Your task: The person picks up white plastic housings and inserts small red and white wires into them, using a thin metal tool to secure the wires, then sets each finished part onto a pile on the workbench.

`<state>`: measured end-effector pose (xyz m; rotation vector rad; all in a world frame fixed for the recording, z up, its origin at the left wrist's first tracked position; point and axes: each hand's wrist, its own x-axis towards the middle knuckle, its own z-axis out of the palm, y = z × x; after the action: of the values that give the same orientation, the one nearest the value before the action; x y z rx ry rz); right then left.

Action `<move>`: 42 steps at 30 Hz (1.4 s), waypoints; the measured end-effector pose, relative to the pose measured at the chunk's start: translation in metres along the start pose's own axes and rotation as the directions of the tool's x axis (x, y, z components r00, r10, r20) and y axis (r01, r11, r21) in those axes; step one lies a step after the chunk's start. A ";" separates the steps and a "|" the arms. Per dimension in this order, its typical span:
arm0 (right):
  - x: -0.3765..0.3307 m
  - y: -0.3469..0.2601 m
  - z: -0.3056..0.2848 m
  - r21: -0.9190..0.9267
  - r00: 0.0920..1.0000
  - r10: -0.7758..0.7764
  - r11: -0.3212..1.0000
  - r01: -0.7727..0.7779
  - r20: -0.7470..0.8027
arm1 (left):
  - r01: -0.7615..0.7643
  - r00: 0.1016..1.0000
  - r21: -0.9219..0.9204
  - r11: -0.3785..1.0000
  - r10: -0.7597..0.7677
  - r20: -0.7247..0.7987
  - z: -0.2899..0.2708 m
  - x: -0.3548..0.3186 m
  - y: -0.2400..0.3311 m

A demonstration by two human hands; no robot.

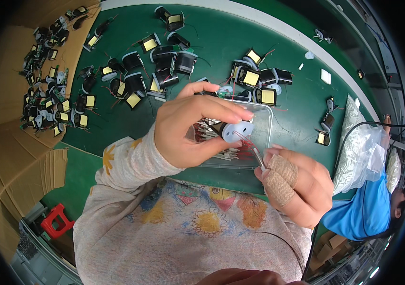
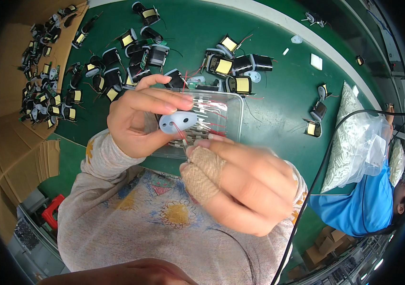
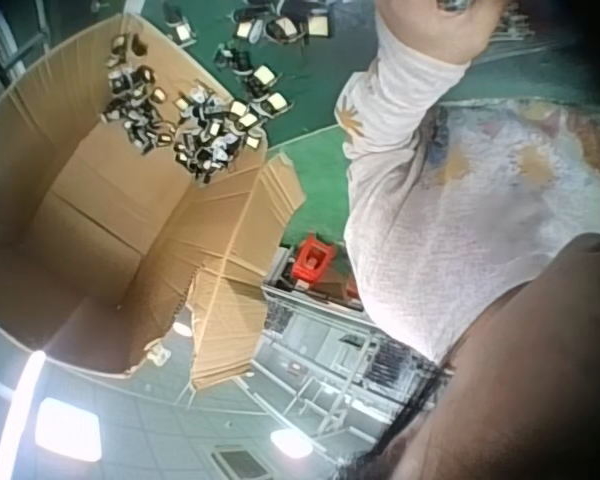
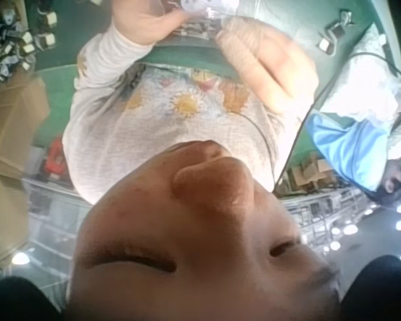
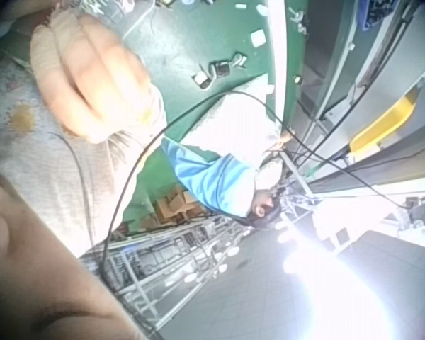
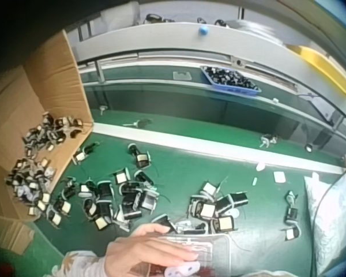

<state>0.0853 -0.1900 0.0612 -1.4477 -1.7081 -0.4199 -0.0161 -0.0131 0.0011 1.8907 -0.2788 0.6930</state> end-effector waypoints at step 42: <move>0.007 0.047 0.029 0.240 0.769 0.633 0.736 -0.633 0.087 | 0.232 0.971 -0.133 0.964 -0.238 -0.033 -0.012 0.033 -0.014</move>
<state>0.1183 -0.1515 0.0374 -1.7141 -1.1022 0.1767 0.0134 0.0078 0.0129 1.7460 -0.0631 0.5461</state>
